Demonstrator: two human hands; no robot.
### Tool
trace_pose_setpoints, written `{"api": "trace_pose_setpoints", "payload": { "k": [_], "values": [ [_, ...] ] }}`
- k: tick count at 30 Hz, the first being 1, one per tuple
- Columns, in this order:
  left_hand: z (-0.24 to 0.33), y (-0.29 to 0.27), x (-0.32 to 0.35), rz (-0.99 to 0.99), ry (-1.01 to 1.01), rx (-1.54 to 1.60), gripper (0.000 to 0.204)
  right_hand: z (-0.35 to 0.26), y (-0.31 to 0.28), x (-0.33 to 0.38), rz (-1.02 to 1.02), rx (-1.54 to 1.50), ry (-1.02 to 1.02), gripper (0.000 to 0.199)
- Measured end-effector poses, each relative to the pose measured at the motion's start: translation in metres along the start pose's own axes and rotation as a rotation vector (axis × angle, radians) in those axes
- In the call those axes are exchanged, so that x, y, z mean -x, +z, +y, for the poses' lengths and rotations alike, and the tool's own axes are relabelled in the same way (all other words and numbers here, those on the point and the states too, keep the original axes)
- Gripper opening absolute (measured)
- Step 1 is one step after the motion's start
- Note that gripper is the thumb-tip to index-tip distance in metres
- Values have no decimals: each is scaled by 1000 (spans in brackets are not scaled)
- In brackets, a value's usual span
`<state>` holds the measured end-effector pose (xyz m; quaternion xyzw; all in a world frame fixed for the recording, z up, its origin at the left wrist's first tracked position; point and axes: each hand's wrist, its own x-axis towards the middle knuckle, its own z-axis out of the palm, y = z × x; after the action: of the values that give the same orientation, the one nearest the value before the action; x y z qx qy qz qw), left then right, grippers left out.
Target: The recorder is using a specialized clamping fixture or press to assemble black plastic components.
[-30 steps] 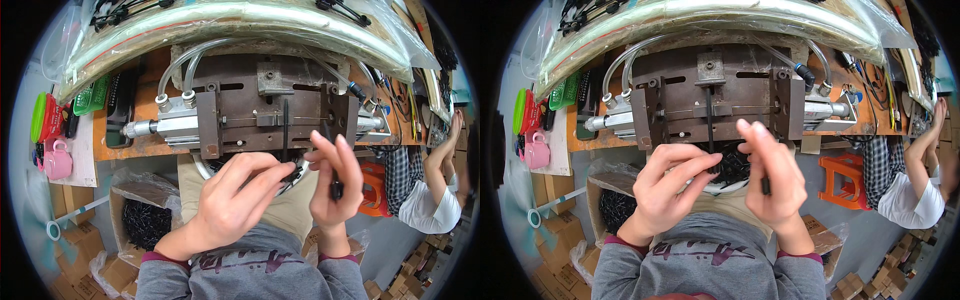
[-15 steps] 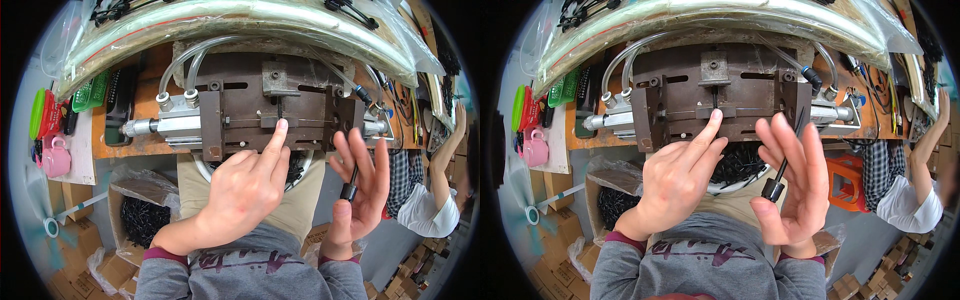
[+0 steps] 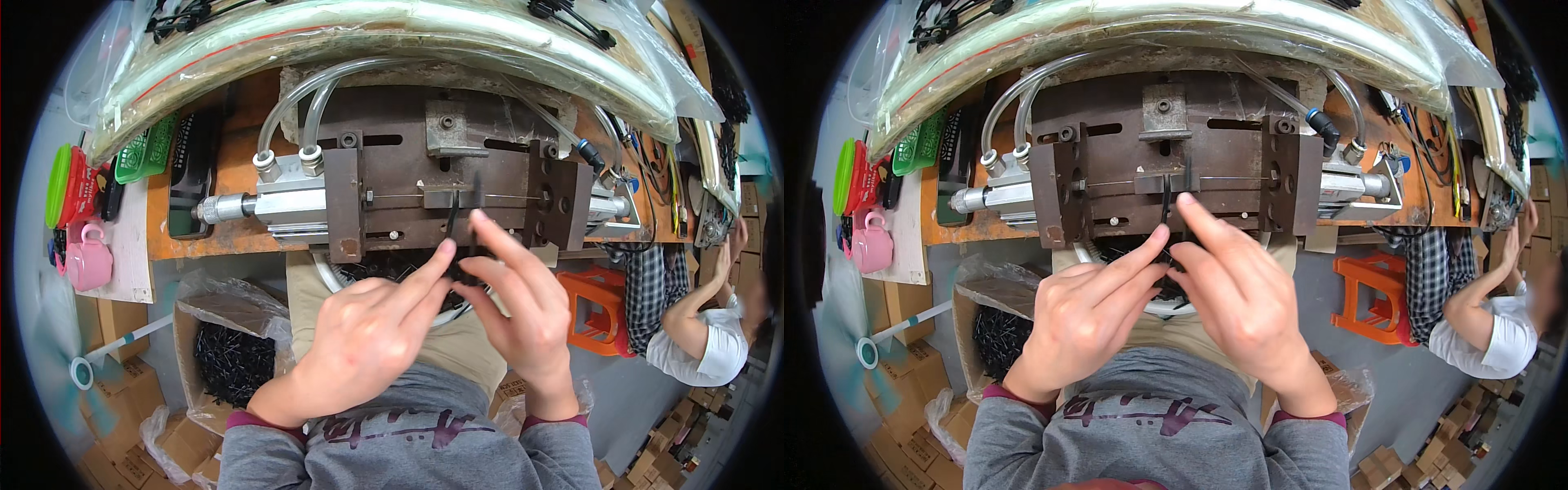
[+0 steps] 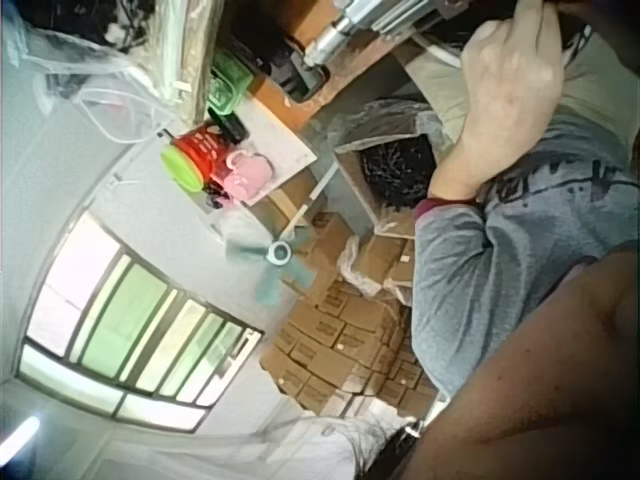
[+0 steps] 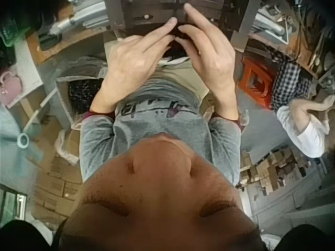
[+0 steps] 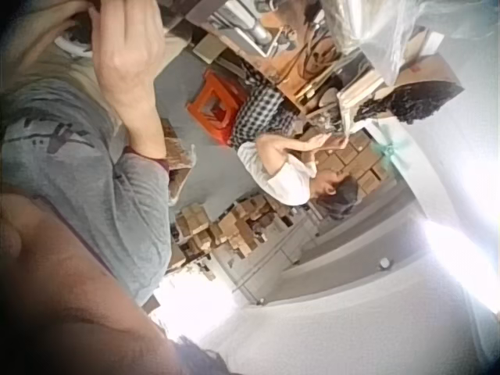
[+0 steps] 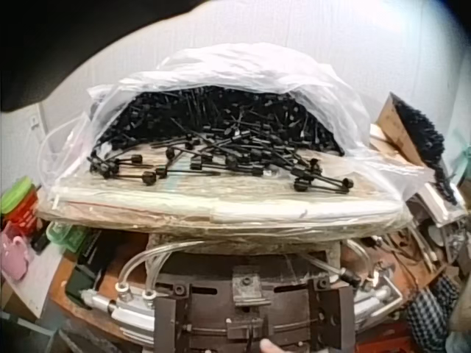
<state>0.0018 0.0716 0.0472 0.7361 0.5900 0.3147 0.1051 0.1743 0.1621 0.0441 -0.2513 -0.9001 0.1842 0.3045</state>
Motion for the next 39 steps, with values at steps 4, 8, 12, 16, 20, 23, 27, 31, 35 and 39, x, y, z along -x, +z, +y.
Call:
{"api": "trace_pose_setpoints", "payload": {
  "k": [4, 8, 12, 16, 20, 23, 27, 31, 35, 39],
  "values": [
    [-8, -5, 17, -168, -22, 116, 21, -8, 9, -6, -36, 99, -5, 27],
    [-10, 12, 41, -314, -30, 233, 20, -3, 15, -11, -18, 169, -33, 25],
    [-23, 58, 65, -401, -105, 271, 21, -5, 12, -12, -30, 223, -9, 24],
    [-34, 104, 86, -217, -124, 221, 30, -1, 13, -9, -9, 250, -22, 25],
    [-38, 122, 115, -139, -213, 114, 36, -4, 8, 10, 35, -27, 58, 51],
    [-50, 135, 147, -130, -178, -21, 37, 3, 11, 48, 161, -132, 125, 41],
    [-51, 145, 156, -138, -82, -159, 34, 14, 36, 125, 149, -127, 336, 30],
    [-49, 154, 143, -224, 13, -287, 16, 23, 74, 205, 35, -93, 406, 24],
    [-51, 167, 141, -224, 157, -393, 8, 12, 90, 231, -24, 46, 390, 48],
    [-49, 173, 138, -267, 187, -314, 6, 24, 104, 205, -88, 159, 484, 91]
  ]
}}
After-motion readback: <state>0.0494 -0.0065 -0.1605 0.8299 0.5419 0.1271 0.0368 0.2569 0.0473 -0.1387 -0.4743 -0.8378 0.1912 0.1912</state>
